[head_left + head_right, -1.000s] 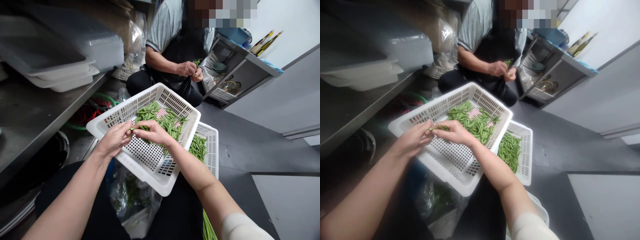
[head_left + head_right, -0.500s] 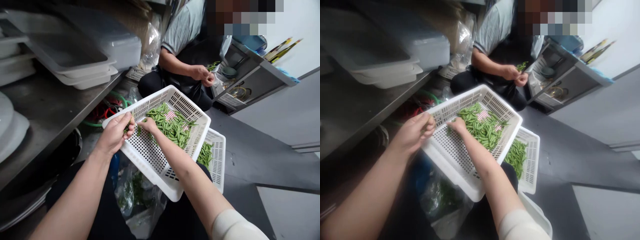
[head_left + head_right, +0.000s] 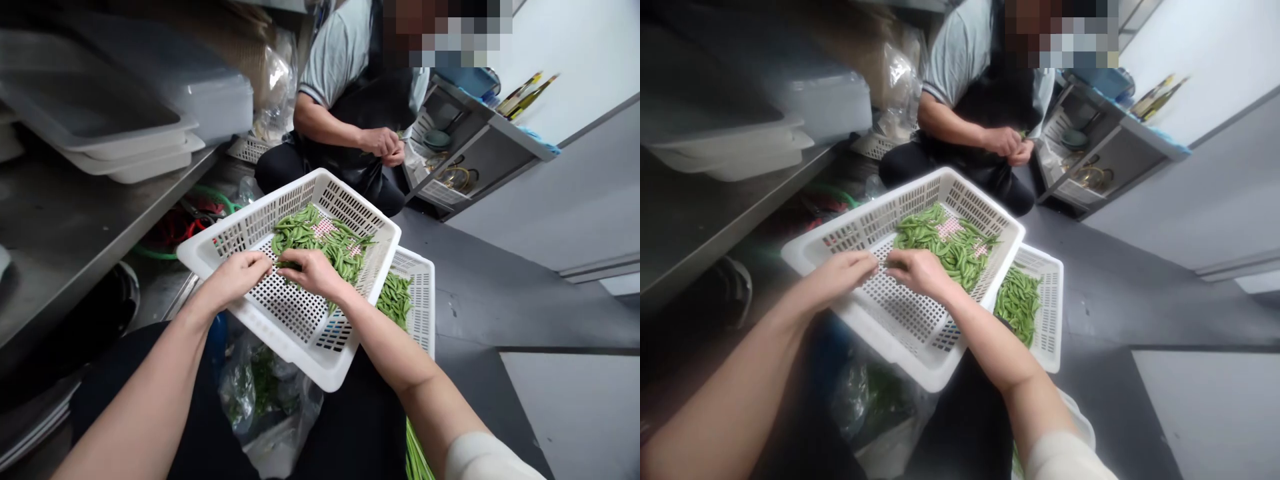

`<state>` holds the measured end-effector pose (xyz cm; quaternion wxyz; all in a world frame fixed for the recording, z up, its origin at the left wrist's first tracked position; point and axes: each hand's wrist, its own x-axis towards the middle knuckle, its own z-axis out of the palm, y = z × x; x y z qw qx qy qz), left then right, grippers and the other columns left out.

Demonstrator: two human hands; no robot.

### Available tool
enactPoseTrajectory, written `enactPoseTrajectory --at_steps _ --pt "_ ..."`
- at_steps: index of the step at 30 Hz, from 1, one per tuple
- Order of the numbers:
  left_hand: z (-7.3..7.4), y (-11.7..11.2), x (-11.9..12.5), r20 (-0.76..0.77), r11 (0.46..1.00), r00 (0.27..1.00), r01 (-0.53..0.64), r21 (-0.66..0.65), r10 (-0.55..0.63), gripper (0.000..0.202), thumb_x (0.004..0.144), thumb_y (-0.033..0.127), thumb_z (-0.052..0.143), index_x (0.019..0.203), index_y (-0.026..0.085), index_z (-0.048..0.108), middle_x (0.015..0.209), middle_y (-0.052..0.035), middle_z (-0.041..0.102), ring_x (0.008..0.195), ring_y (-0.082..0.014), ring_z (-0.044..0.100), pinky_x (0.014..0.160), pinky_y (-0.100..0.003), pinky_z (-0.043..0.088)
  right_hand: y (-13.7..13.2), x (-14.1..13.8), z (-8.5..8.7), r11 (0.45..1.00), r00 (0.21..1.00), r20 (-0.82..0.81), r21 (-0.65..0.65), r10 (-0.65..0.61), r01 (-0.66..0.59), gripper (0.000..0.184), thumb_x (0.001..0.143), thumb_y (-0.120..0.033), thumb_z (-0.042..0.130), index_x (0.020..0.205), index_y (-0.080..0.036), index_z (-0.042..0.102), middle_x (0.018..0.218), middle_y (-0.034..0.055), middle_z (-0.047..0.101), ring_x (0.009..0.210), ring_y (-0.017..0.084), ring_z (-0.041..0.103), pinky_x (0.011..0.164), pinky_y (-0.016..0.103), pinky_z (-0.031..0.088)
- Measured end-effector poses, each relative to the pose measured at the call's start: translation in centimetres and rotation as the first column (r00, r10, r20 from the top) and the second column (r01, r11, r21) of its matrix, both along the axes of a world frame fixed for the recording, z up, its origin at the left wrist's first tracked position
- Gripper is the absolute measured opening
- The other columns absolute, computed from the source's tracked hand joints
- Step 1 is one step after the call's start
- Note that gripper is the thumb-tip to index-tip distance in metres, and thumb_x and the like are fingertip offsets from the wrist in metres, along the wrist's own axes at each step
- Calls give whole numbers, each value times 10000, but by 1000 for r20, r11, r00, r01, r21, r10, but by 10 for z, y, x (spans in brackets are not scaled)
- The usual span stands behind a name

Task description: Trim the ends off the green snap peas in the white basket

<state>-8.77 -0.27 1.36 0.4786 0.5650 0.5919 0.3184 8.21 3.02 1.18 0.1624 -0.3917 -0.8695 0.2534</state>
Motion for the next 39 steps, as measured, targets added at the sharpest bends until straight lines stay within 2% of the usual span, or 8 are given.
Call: enactPoseTrajectory --at_steps 9,14,20,25,29,34,37,39 --pt "-3 1 22 -105 986 982 160 43 -155 219 651 356 428 494 207 390 491 58 364 535 -116 363 506 -232 270 -18 13 6 987 975 189 134 -114 89 99 857 -246 541 835 -189 618 782 23 625 710 137 541 583 231 287" --pt "0 2 25 -148 985 980 145 98 -129 183 632 349 397 517 208 380 533 51 357 567 -120 359 530 -237 272 -11 23 9 985 962 -234 -139 -138 107 42 761 -186 622 749 -170 585 687 -16 583 642 103 531 602 220 364" --pt "4 3 18 -56 958 961 276 75 -272 212 628 352 416 486 207 353 509 48 342 522 -107 329 507 -240 261 8 48 17 710 534 -599 -705 -598 4 334 642 -378 723 739 -203 455 487 -109 400 365 45 350 357 165 221" --pt "2 2 22 17 961 961 274 40 -275 277 717 415 407 549 200 451 496 47 397 482 -107 360 478 -234 290 4 43 16 633 465 -602 -767 -650 -108 437 583 -389 781 708 -196 409 490 -112 416 357 24 358 332 139 207" --pt "1 -1 32 13 974 983 177 138 -181 346 783 486 389 621 197 486 509 51 399 490 -110 377 486 -234 308 -2 32 14 601 482 -598 -781 -641 -170 414 612 -379 788 753 -187 450 506 -109 430 358 18 371 329 133 223" --pt "13 -5 30 -13 942 959 279 188 -282 355 780 456 392 530 205 407 499 45 363 489 -102 347 490 -235 298 9 34 4 393 474 -501 -864 -724 -314 379 794 -538 603 807 -181 475 458 -134 314 302 -5 211 307 114 120" --pt "18 -7 28 -11 919 929 368 143 -371 369 746 478 419 504 205 371 502 37 362 500 -103 353 482 -231 295 10 36 -7 248 695 -426 -904 -579 -348 513 762 -679 528 707 -176 440 407 -122 333 279 11 229 285 127 143" --pt "18 -7 29 -3 931 940 339 134 -342 367 736 480 428 501 204 366 500 36 354 505 -103 351 479 -228 300 4 34 -11 230 795 -465 -885 -389 -405 551 656 -694 626 684 -173 450 385 -111 373 276 26 280 276 142 195"
